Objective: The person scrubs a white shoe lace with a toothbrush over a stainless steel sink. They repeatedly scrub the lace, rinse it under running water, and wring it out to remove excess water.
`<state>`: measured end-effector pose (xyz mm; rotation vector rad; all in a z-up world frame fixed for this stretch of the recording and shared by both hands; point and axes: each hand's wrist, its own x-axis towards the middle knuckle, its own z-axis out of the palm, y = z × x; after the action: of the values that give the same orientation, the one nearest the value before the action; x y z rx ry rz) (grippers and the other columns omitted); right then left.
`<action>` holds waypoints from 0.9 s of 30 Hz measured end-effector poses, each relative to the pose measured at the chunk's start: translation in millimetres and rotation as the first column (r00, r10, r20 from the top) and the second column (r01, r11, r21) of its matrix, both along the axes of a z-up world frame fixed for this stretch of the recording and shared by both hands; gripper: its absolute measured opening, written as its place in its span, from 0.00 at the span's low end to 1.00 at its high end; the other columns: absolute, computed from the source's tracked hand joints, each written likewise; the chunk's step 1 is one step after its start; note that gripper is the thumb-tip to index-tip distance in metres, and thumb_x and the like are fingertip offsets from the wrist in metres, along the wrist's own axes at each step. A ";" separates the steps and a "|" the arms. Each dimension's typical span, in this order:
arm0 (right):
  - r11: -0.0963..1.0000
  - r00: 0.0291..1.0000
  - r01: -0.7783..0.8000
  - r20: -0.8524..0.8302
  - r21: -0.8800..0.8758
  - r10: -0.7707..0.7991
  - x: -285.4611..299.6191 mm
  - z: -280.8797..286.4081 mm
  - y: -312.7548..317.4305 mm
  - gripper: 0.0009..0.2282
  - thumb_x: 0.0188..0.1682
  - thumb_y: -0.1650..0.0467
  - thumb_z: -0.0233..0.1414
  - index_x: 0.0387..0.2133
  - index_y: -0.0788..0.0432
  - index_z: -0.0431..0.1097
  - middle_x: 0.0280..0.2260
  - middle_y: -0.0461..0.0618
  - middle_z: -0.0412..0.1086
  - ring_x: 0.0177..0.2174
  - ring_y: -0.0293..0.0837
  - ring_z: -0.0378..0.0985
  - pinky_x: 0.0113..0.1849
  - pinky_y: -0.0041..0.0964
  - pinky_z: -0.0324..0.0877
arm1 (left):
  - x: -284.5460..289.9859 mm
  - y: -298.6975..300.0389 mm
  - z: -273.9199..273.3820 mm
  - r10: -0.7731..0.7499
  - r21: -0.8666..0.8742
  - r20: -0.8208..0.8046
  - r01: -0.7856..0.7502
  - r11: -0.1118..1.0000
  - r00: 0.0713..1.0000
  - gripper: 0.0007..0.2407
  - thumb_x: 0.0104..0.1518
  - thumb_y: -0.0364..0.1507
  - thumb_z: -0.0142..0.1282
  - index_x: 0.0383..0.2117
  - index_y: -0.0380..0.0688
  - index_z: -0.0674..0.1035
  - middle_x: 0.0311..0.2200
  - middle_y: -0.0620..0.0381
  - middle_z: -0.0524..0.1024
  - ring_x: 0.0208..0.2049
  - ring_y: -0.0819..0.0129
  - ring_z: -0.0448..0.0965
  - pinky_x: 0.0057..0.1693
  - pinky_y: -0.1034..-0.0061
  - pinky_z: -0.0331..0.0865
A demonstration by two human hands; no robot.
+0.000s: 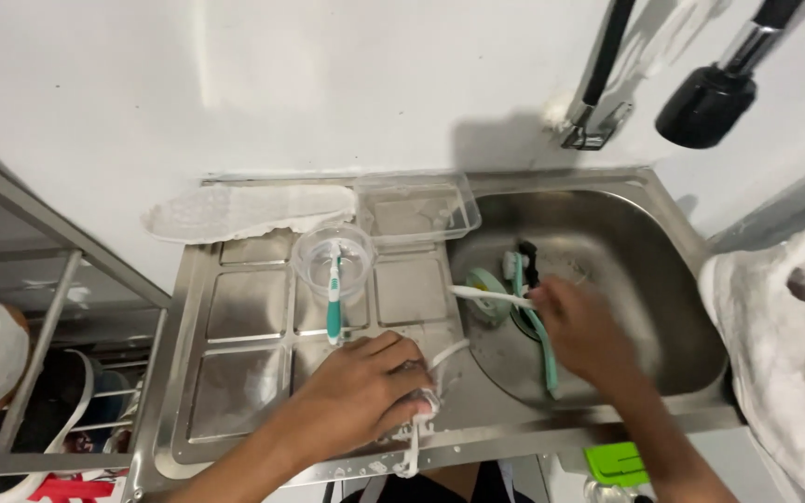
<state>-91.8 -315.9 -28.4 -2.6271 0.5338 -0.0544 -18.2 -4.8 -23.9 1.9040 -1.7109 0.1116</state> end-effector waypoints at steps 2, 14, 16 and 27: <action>0.998 0.999 -0.050 0.000 0.031 0.050 7.1 0.7 18.5 0.13 0.57 0.64 0.43 0.26 0.55 0.67 0.23 0.51 0.68 0.25 0.49 0.69 0.30 0.48 0.59 | -1.8 -3.0 3.0 0.010 0.040 0.071 -0.013 0.999 0.997 0.06 0.65 0.32 0.55 0.34 0.44 0.79 0.36 0.56 0.72 0.37 0.60 0.73 0.38 0.65 0.70; 0.942 0.902 -0.320 0.273 -0.097 0.335 11.6 -14.7 60.5 0.05 0.49 0.68 0.52 0.36 0.48 0.73 0.37 0.44 0.70 0.38 0.49 0.70 0.40 0.46 0.63 | -26.7 -24.3 60.2 0.096 -0.122 -0.200 -0.122 0.985 0.975 0.06 0.68 0.31 0.46 0.34 0.48 0.73 0.30 0.59 0.74 0.34 0.65 0.73 0.35 0.71 0.68; 0.940 0.890 -0.307 0.304 -0.151 0.340 0.2 -1.8 64.3 0.09 0.47 0.70 0.54 0.40 0.48 0.75 0.41 0.44 0.71 0.41 0.48 0.70 0.42 0.46 0.62 | -28.5 -37.8 67.8 0.146 -0.143 -0.217 -0.179 0.973 0.965 0.05 0.68 0.31 0.45 0.34 0.49 0.72 0.30 0.59 0.74 0.33 0.66 0.72 0.33 0.72 0.66; 0.473 0.953 -0.275 0.172 0.837 0.251 -81.0 36.5 60.6 0.10 0.52 0.74 0.49 0.31 0.70 0.77 0.21 0.62 0.75 0.16 0.50 0.79 0.19 0.42 0.77 | -30.3 -63.3 126.5 0.237 -0.424 -0.579 -0.537 0.729 0.780 0.06 0.65 0.31 0.51 0.44 0.50 0.76 0.23 0.60 0.73 0.28 0.69 0.76 0.29 0.76 0.69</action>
<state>-172.8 -255.2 8.1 -1.6605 0.0610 0.2277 -48.5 -68.1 102.6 1.6128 -0.7694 0.2536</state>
